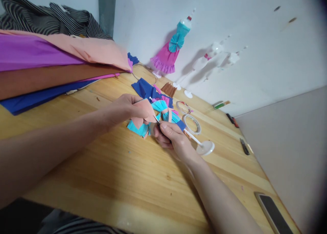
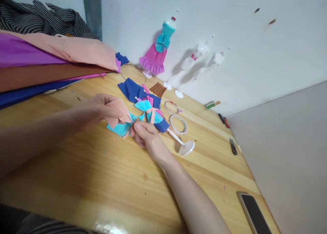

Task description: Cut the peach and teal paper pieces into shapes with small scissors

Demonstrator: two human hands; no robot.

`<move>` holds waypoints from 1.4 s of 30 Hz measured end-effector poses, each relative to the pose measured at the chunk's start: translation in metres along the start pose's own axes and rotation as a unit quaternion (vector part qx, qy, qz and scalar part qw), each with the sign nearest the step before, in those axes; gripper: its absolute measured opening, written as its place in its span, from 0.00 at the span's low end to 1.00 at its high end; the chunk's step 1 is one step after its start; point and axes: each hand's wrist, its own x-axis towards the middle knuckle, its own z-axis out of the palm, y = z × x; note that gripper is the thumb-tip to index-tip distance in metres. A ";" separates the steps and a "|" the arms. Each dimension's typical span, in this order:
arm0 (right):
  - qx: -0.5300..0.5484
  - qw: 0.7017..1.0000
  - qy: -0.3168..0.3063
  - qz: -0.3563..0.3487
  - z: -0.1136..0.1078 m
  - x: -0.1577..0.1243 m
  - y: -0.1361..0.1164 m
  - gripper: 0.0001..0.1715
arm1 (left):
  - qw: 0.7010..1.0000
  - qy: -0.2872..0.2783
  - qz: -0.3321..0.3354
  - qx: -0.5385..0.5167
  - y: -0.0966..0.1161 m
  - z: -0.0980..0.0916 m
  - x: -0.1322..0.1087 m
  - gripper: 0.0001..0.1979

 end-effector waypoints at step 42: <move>0.037 0.999 -0.001 0.012 0.005 -0.001 -0.002 0.24 | 1.000 -0.012 0.009 -0.005 -0.001 0.000 0.001 0.04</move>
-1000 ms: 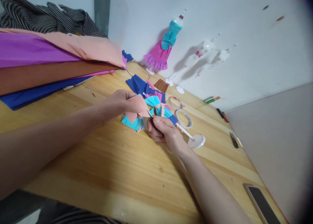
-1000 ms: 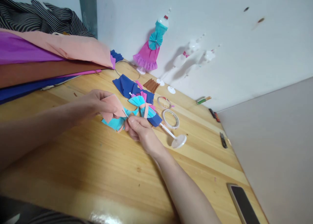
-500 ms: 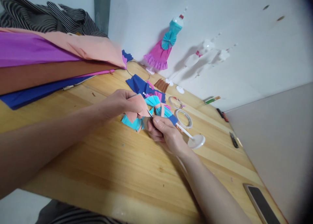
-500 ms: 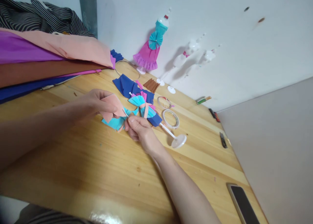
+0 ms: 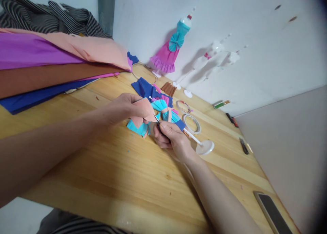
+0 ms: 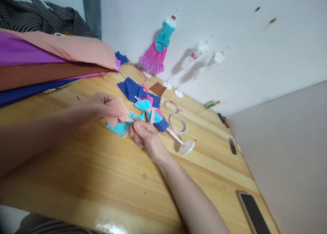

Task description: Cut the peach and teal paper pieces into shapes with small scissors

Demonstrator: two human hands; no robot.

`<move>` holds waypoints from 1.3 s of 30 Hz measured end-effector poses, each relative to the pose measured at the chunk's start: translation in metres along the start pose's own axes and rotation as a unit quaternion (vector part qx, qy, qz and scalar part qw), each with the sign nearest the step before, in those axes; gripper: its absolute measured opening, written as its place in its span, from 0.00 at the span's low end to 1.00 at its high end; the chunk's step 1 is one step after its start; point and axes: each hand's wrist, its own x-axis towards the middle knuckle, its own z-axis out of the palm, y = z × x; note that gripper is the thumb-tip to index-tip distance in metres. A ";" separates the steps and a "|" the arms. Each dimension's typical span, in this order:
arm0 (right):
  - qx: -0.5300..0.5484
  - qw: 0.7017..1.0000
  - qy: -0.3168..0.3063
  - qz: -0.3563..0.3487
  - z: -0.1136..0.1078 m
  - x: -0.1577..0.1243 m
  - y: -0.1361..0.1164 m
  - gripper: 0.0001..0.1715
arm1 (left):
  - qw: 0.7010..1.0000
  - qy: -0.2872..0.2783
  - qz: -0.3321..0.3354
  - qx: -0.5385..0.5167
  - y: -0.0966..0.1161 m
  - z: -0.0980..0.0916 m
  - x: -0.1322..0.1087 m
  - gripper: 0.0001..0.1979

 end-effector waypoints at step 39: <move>0.039 0.999 -0.014 0.009 0.000 0.001 0.003 0.23 | 0.999 0.006 -0.009 0.045 -0.003 0.001 -0.002 0.06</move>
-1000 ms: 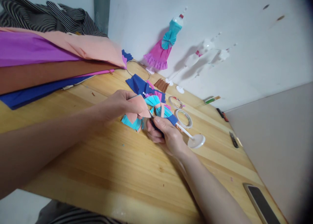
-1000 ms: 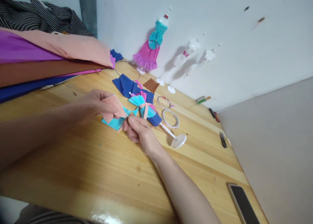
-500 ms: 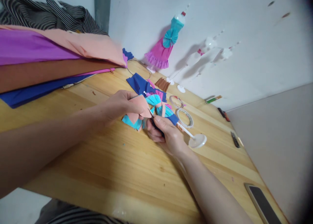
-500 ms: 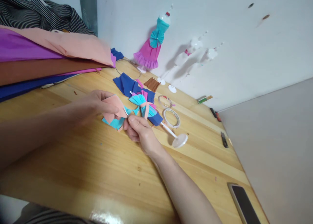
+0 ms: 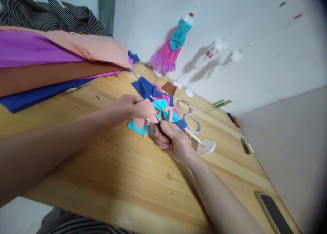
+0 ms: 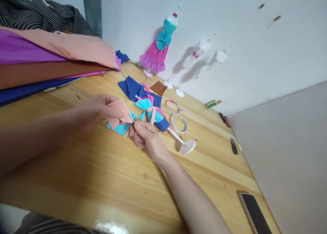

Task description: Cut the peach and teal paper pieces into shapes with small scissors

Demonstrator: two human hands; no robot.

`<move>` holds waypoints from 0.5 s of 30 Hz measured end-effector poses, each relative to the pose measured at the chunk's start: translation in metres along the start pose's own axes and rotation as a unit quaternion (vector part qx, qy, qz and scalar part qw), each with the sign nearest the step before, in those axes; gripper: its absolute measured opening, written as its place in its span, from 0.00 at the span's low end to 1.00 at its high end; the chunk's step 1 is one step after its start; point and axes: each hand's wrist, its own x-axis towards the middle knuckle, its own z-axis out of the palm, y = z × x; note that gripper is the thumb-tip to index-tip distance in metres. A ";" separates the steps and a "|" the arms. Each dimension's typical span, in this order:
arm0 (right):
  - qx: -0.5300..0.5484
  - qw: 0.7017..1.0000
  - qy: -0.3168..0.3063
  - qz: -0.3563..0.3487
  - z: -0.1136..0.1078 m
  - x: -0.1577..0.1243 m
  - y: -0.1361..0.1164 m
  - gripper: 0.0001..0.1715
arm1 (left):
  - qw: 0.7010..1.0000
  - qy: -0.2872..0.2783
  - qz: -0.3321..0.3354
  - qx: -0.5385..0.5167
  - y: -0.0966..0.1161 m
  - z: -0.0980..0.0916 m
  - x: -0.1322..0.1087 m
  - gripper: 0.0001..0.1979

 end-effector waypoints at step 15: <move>0.017 1.000 -0.003 0.006 0.000 -0.002 -0.004 0.22 | 0.999 0.006 0.012 -0.036 -0.003 -0.003 0.003 0.04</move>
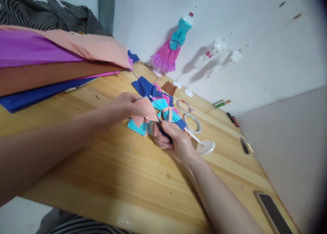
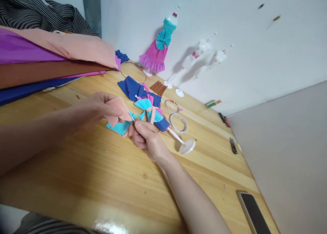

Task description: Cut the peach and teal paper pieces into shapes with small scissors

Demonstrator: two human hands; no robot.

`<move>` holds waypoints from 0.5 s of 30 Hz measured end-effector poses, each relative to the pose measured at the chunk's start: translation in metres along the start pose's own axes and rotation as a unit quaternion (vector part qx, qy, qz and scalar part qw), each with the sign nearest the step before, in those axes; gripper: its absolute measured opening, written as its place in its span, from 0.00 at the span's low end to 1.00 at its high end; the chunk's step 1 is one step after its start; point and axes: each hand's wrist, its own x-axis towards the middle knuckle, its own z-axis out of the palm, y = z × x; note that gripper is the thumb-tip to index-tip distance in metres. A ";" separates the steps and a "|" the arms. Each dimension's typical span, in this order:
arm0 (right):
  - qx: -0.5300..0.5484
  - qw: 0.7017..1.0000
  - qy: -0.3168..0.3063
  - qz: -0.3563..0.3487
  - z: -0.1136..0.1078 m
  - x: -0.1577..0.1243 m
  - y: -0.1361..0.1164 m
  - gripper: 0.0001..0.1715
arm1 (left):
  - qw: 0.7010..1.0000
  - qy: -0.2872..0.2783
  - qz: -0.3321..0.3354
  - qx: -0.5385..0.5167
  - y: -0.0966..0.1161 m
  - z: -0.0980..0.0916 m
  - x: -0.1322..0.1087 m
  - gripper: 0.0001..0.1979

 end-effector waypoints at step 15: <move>-0.005 1.000 0.001 0.006 0.000 0.002 0.000 0.23 | 1.000 -0.004 -0.005 -0.005 0.003 0.000 0.001 0.05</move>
